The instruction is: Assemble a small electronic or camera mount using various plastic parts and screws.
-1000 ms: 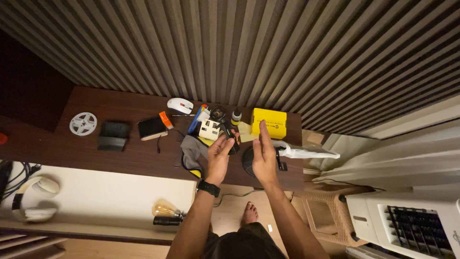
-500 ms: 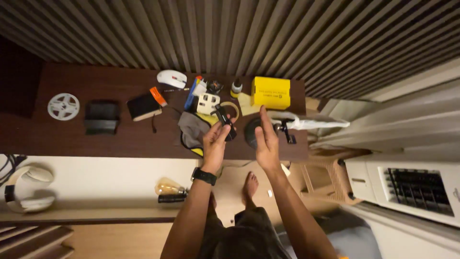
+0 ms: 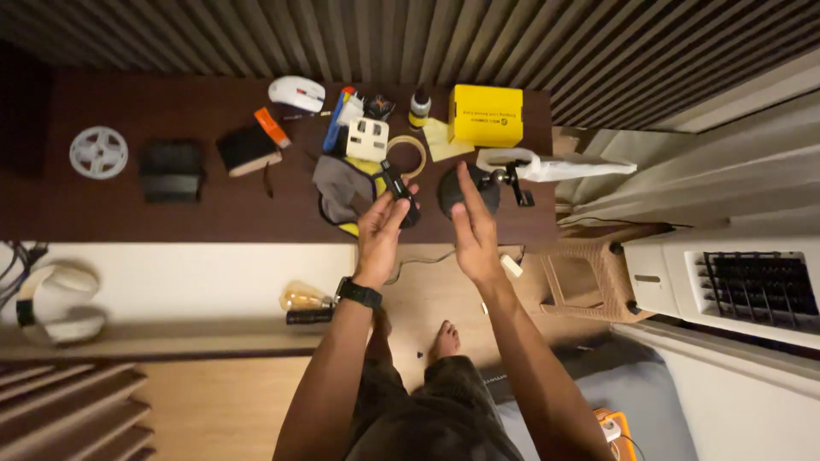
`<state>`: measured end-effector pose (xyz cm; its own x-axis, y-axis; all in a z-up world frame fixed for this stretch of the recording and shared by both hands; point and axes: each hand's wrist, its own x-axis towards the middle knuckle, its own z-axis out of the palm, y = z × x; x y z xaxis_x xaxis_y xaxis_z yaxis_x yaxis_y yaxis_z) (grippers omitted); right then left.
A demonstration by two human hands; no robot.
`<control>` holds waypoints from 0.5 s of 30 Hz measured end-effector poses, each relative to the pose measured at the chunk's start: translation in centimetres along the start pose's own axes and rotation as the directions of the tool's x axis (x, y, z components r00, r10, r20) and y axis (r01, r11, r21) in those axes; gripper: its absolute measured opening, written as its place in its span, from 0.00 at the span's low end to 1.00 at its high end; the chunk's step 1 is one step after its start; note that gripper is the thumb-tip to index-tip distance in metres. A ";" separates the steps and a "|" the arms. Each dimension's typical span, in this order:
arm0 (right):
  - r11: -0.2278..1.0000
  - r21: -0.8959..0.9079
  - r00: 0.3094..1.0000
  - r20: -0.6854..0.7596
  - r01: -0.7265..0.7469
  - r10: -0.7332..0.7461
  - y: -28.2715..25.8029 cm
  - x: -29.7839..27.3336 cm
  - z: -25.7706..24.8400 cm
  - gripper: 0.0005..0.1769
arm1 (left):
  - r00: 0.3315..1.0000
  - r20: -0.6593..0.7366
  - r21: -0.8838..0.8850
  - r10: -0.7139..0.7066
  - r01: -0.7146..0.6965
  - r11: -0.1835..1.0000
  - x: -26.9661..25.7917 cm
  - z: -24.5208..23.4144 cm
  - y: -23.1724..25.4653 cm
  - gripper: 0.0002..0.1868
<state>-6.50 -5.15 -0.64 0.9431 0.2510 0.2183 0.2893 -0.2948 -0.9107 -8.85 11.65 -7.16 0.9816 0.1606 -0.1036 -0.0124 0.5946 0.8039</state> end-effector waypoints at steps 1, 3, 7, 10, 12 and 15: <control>1.000 0.007 1.000 0.011 0.000 0.000 0.4 -0.3 -0.4 0.32 | 1.000 -0.012 0.003 0.003 -0.003 1.000 -0.5 0.4 -0.2 0.23; 1.000 0.019 0.999 0.038 0.023 -0.024 1.3 -1.3 -1.2 0.31 | 0.999 -0.014 -0.020 0.042 -0.042 0.999 -1.9 1.1 -0.6 0.24; 0.998 0.057 0.997 0.069 0.034 -0.037 2.3 -4.0 -3.2 0.31 | 0.997 -0.071 -0.013 0.007 -0.008 1.000 -5.7 1.9 -3.8 0.23; 0.997 0.075 0.995 0.092 0.037 -0.044 2.9 -6.1 -4.0 0.30 | 0.996 -0.084 0.018 0.029 -0.028 0.999 -8.9 2.3 -5.2 0.23; 0.997 0.076 0.993 0.113 0.033 -0.041 3.6 -7.8 -4.5 0.30 | 0.988 -0.153 -0.040 -0.037 0.031 0.999 -11.2 3.5 -5.1 0.24; 0.997 0.072 0.993 0.121 -0.021 0.012 2.0 -10.3 -5.2 0.30 | 0.987 -0.159 0.080 0.018 -0.005 0.997 -13.6 2.4 -7.3 0.23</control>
<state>-14.79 -13.11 -2.92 0.9197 0.3572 0.1630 0.2566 -0.2325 -0.9381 -21.61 3.28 -10.24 0.9383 0.2944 -0.1814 -0.0018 0.5288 0.8487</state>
